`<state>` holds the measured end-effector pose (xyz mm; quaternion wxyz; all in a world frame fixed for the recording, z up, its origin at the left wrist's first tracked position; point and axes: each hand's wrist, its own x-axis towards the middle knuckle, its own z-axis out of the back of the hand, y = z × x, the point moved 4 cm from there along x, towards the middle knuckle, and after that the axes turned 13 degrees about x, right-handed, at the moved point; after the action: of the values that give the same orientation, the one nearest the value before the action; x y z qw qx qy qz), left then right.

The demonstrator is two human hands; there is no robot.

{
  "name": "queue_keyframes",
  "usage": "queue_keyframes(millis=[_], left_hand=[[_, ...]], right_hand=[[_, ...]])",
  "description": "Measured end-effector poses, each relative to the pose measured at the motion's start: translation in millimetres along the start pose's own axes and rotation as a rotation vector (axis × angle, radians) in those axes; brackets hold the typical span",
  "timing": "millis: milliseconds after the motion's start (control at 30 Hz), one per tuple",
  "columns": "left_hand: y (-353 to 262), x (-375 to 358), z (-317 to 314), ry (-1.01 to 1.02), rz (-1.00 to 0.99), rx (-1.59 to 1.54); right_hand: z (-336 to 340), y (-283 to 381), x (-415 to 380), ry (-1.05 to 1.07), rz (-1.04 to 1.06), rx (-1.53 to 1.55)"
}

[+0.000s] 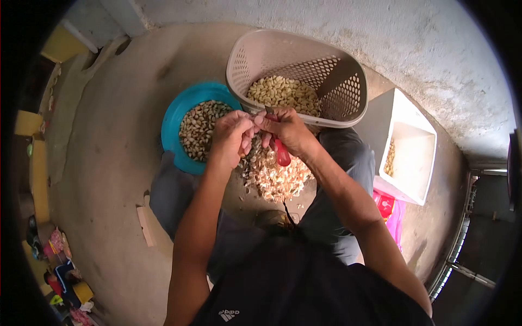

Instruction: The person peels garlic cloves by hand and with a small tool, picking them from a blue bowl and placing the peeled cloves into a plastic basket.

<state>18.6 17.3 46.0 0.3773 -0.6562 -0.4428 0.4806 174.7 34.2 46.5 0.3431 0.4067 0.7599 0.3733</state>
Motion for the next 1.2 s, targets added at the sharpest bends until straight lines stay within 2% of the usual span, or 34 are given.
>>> queue_keyframes(millis=[300,433,567,600,700,733,833,900,967,1000,1100,1167,1200], left_hand=[[-10,0,-1,0.088,-0.006,-0.170],[-12,-2,1,0.093,0.003,-0.087],[-21,-6,-9,0.034,-0.037,0.363],[-18,-1,-11,0.003,-0.208,0.580],[2,10,-16,0.040,-0.392,0.708],[8,11,-17,0.073,-0.307,0.668],[4,6,-22,0.021,-0.397,0.920],[15,9,-19,0.023,-0.435,0.898],[12,8,-21,0.042,-0.484,0.876],[7,10,-25,0.105,-0.470,0.718],[-1,8,-26,0.104,-0.004,0.283],[1,13,-24,0.134,0.020,0.085],[3,15,-22,0.149,0.034,-0.008]], right_hand=[[4,4,7,-0.033,-0.076,0.368],[8,16,12,-0.032,-0.050,0.419],[15,24,11,-0.043,0.026,0.371],[17,24,12,-0.033,0.042,0.337],[18,30,11,-0.029,0.096,0.249],[17,33,9,-0.032,0.113,0.222],[23,46,-2,-0.094,0.115,0.194],[27,63,-8,-0.159,0.278,0.144],[50,76,-5,-0.272,0.507,-0.331],[55,77,-3,-0.324,0.534,-0.443],[60,81,1,-0.368,0.534,-0.678],[46,74,-3,-0.248,0.414,-0.690],[35,61,-3,-0.105,0.460,-0.612]])
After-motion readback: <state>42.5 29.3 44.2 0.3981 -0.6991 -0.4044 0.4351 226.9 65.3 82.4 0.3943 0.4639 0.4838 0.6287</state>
